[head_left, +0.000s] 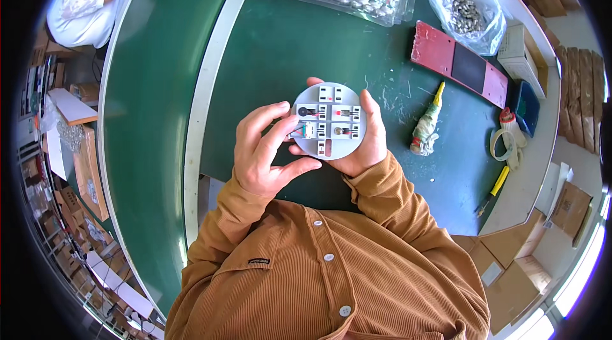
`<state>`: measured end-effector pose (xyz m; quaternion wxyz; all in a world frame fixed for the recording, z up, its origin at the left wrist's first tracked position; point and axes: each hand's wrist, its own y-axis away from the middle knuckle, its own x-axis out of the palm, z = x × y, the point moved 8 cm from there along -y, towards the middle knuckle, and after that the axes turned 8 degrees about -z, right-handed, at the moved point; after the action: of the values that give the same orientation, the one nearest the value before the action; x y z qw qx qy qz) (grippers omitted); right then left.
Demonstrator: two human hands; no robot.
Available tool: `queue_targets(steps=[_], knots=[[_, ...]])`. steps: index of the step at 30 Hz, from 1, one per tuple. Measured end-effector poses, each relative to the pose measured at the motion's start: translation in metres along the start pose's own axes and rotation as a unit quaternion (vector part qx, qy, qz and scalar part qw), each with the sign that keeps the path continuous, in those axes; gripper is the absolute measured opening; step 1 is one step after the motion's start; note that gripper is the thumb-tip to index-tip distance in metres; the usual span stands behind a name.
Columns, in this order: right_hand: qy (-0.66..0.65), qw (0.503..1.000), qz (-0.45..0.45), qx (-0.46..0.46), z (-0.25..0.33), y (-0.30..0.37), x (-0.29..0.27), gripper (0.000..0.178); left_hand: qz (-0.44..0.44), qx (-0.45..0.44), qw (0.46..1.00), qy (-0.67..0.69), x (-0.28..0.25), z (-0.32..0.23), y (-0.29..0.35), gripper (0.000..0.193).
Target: Assembling small circular electronic parts by inserting internal components into a housing and applying adhesive.
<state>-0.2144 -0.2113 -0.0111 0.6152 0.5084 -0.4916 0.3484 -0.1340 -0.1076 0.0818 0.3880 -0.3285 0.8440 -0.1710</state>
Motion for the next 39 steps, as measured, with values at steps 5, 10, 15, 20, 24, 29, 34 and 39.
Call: queue_targets(steps=[5,10,15,20,24,29,34,39], knots=[[-0.037,0.999,0.016,0.006,-0.001,0.000,-0.001,0.083,0.010,0.029,0.999,-0.019,0.007,-0.004,-0.002,0.073],[-0.022,1.000,-0.005,0.001,0.000,0.002,0.000,0.080,0.026,0.071,0.997,-0.036,0.012,-0.009,-0.008,0.063],[0.064,0.995,-0.079,-0.027,-0.002,0.003,-0.006,0.074,0.012,0.054,0.998,-0.007,0.006,-0.008,-0.019,0.044],[0.123,0.988,-0.023,-0.087,0.000,0.004,-0.027,0.064,-0.048,-0.147,0.987,0.043,-0.010,0.023,-0.024,0.029],[0.103,0.987,0.089,-0.087,0.001,0.005,-0.037,0.057,-0.069,-0.368,0.922,0.093,-0.015,0.063,-0.005,0.046],[0.072,0.994,0.054,-0.068,0.001,0.008,-0.028,0.049,-0.096,-0.346,0.928,0.094,-0.012,0.057,-0.007,0.059],[0.144,0.980,-0.087,-0.104,0.003,0.012,-0.021,0.045,-0.100,-0.347,0.928,0.095,-0.012,0.058,-0.004,0.058],[0.149,0.980,-0.084,-0.097,0.004,0.012,-0.020,0.046,-0.103,-0.347,0.927,0.099,-0.011,0.057,-0.004,0.058]])
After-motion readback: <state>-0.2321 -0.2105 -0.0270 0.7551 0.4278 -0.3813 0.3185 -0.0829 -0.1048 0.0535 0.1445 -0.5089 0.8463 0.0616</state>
